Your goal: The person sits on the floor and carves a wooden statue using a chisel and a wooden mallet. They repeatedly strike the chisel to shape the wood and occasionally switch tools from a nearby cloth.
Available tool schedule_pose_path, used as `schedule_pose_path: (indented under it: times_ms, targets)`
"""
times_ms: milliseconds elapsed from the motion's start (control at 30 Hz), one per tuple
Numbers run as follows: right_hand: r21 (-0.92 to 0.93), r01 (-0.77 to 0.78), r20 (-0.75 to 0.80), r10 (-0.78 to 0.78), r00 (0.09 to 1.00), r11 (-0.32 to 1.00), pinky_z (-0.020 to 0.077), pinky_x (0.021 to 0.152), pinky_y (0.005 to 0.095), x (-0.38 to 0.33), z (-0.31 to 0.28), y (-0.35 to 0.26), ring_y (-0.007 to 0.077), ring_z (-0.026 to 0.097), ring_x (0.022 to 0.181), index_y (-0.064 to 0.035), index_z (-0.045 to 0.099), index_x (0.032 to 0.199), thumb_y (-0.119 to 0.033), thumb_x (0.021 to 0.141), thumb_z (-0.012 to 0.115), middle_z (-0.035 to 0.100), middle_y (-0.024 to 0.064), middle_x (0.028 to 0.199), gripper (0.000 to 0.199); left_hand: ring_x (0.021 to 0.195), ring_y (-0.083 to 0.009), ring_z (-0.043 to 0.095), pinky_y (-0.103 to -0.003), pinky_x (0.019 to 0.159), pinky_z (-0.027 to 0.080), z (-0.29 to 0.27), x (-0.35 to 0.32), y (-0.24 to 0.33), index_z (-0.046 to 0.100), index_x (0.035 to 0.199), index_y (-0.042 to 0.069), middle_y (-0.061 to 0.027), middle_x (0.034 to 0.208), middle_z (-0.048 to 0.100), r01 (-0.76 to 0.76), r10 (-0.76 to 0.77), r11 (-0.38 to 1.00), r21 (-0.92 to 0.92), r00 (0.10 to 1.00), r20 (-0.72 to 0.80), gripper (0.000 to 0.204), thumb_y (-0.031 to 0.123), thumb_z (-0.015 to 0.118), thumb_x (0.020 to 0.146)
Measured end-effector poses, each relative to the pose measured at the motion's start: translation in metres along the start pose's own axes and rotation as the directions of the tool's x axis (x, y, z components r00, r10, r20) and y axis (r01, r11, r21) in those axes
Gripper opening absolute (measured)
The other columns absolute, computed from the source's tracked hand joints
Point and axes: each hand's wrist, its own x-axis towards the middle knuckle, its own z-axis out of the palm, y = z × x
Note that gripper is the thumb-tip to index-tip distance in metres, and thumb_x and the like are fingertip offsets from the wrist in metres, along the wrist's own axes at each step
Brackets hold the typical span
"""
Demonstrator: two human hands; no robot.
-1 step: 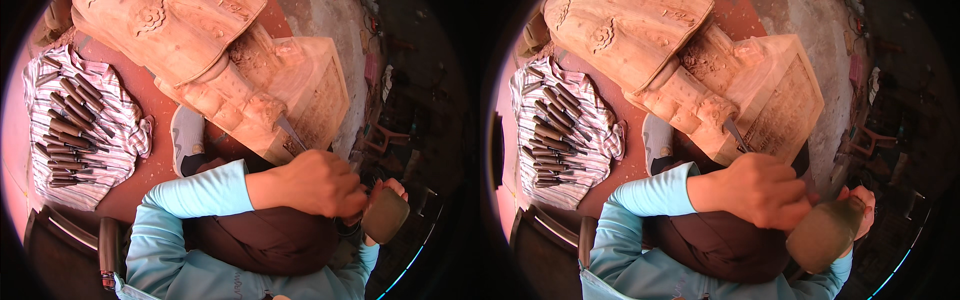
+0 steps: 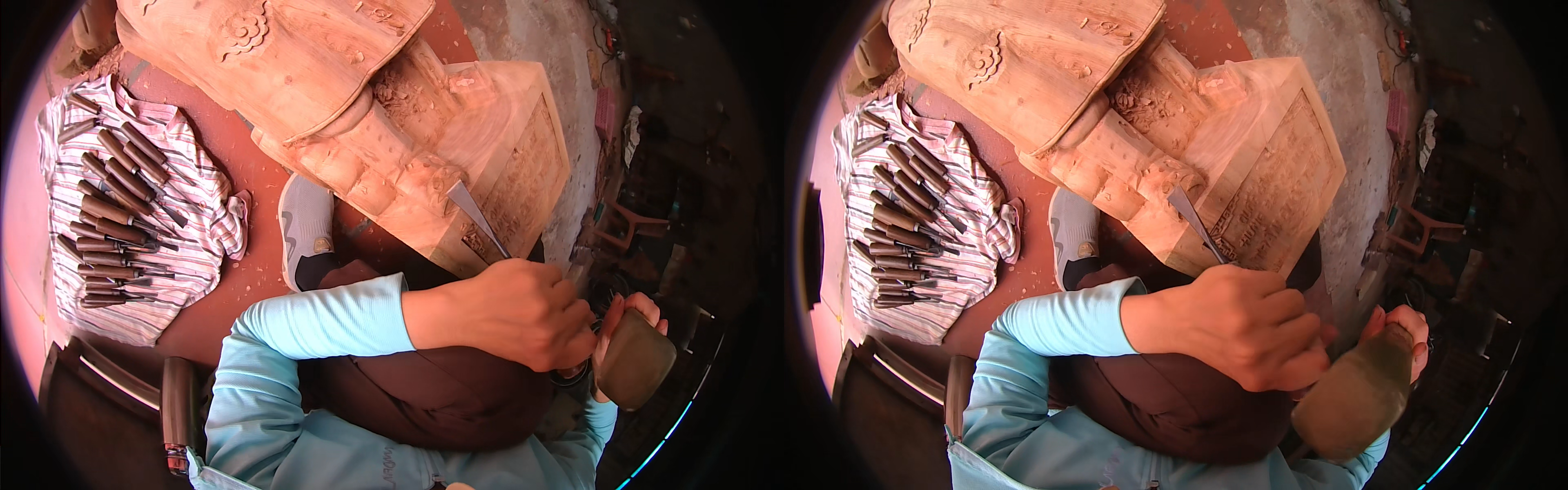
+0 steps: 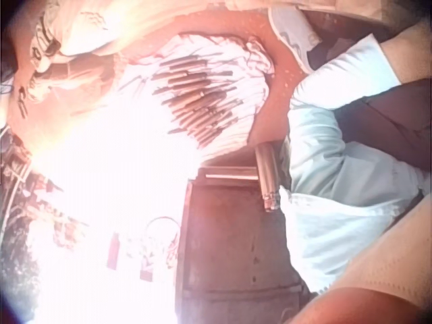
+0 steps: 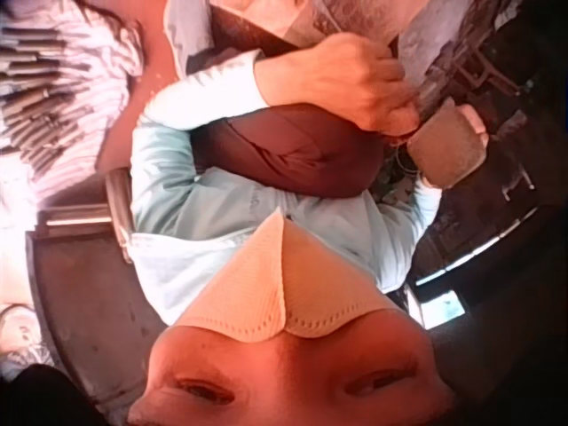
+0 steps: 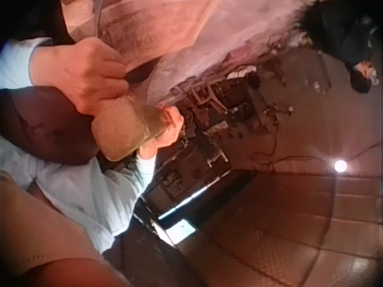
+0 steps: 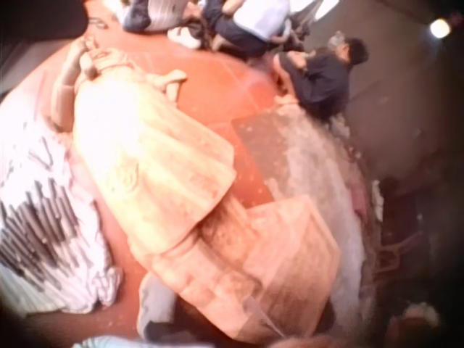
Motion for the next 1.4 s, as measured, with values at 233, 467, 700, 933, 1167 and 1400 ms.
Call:
schedule_pose_path:
  times_ms: [233, 467, 700, 933, 1167, 1400]
  targets:
    - [0.421, 0.049, -0.133, 0.008, 0.991, 0.906, 0.0342, 0.087, 0.0305, 0.007, -0.012, -0.011, 0.0121, 0.051, 0.07, 0.0003, 0.051, 0.089, 0.004, 0.083, 0.058, 0.055, 0.0032, 0.082, 0.01, 0.047, -0.0152, 0.048, -0.028, 0.036, 0.035, 0.007, 0.004, -0.005, 0.052, 0.071, 0.01, 0.0002, 0.059, 0.04, 0.146, -0.134, 0.982, -0.12, 0.986, 0.102, 0.018, 0.02, 0.065, 0.063]
    - [0.579, 0.099, -0.214, 0.033, 0.976, 0.809, 0.0401, 0.071, 0.0273, 0.021, -0.009, -0.008, 0.014, 0.05, 0.072, 0.0032, 0.048, 0.098, 0.002, 0.085, 0.053, 0.054, 0.0094, 0.083, 0.014, 0.047, -0.018, 0.052, -0.032, 0.038, 0.038, 0.002, 0.014, -0.015, 0.055, 0.076, 0.009, -0.0015, 0.058, 0.042, 0.294, -0.298, 0.932, -0.21, 0.955, 0.015, 0.025, 0.02, 0.073, 0.062]
    - [0.366, 0.089, -0.215, -0.009, 0.977, 0.926, 0.0398, 0.064, 0.0246, 0.03, 0.003, -0.008, 0.0115, 0.044, 0.063, -0.0029, 0.049, 0.084, -0.005, 0.091, 0.05, 0.048, 0.003, 0.075, 0.007, 0.049, -0.019, 0.053, -0.033, 0.04, 0.039, 0.003, 0.014, -0.019, 0.056, 0.076, 0.01, -0.0017, 0.058, 0.044, 0.346, -0.344, 0.907, -0.241, 0.938, 0.054, 0.025, 0.019, 0.074, 0.063]
    - [0.833, -0.415, 0.084, 0.657, 0.749, 0.367, 0.0443, 0.075, 0.028, 0.013, 0.012, 0.005, 0.0151, 0.055, 0.077, 0.0051, 0.056, 0.099, 0.011, 0.08, 0.059, 0.06, 0.0083, 0.088, 0.02, 0.049, -0.0197, 0.055, -0.033, 0.039, 0.04, 0.02, 0.006, -0.004, 0.049, 0.069, 0.011, -0.0019, 0.056, 0.046, 0.078, -0.083, 0.995, 0.063, 0.994, 0.073, 0.019, 0.024, 0.063, 0.068]
    - [0.521, 0.138, -0.295, 0.027, 0.955, 0.842, 0.0423, 0.068, 0.0268, 0.024, 0.008, -0.004, 0.0127, 0.049, 0.07, 0.0067, 0.048, 0.104, 0.011, 0.083, 0.056, 0.054, 0.0072, 0.081, 0.023, 0.05, -0.0188, 0.054, -0.032, 0.039, 0.039, 0.017, 0.014, -0.016, 0.051, 0.073, 0.01, -0.0011, 0.058, 0.044, 0.266, -0.257, 0.962, -0.067, 0.96, 0.115, 0.024, 0.024, 0.07, 0.065]
    - [0.628, 0.176, -0.341, 0.064, 0.938, 0.758, 0.0435, 0.067, 0.0282, 0.036, 0.008, -0.003, 0.0149, 0.05, 0.07, 0.0062, 0.026, 0.131, 0.009, 0.084, 0.053, 0.054, 0.0103, 0.083, 0.055, 0.054, -0.0287, 0.059, -0.039, 0.044, 0.043, 0.007, 0.027, -0.032, 0.047, 0.077, 0.009, -0.0052, 0.062, 0.055, 0.377, -0.381, 0.896, -0.234, 0.924, 0.03, 0.032, 0.02, 0.074, 0.063]
